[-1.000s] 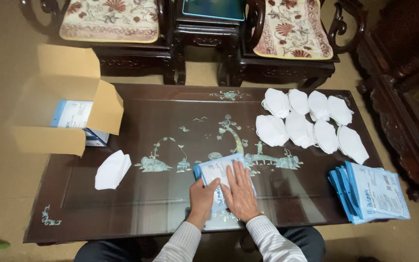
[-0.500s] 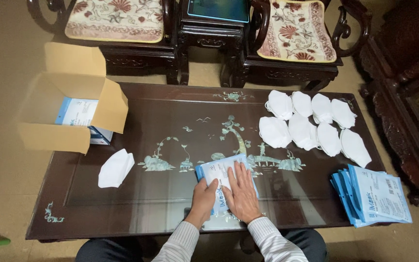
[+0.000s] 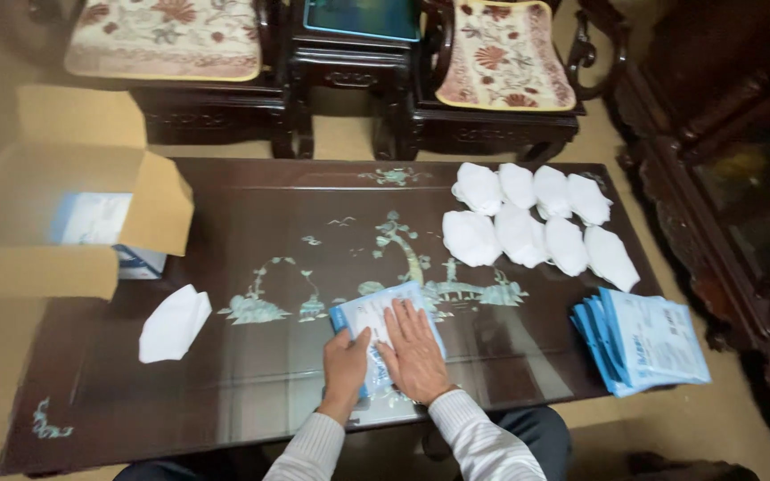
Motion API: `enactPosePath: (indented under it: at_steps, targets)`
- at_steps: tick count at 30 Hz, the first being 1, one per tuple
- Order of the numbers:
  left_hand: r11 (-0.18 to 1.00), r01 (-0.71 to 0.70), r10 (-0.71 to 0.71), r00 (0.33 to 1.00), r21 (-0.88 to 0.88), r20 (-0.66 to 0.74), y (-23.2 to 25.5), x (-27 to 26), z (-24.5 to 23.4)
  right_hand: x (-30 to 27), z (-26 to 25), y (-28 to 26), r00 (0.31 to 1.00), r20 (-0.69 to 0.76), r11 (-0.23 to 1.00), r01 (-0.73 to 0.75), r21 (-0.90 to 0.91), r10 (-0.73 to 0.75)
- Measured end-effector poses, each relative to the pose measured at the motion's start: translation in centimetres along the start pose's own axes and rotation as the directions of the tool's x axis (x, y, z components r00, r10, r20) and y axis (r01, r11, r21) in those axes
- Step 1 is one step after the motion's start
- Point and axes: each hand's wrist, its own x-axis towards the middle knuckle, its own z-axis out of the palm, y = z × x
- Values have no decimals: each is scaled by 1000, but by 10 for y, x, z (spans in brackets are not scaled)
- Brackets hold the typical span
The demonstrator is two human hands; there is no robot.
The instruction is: Packaging individual face masks into plastic sleeves and organizing them on a table
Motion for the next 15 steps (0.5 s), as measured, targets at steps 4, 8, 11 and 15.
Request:
enactPosePath:
  at_steps: [4, 8, 11, 15]
  targets:
    - [992, -48, 42, 998, 119, 55, -7, 10, -13, 0, -4, -5, 1000, -22, 1000, -18, 7, 18]
    - [903, -108, 70, 992, 416, 105, 36, -2, -32, -3, -7, -2, 998, -35, 998, -59, 21, 59]
    - [958, -62, 49, 997, 281, 53, 20, 6, -57, -17, -5, 14, 989, -21, 989, -148, -21, 148]
    - [980, -78, 78, 997, 185, 5, 22, 3, -71, -58, 12, 77, 967, -100, 950, -249, -191, 234]
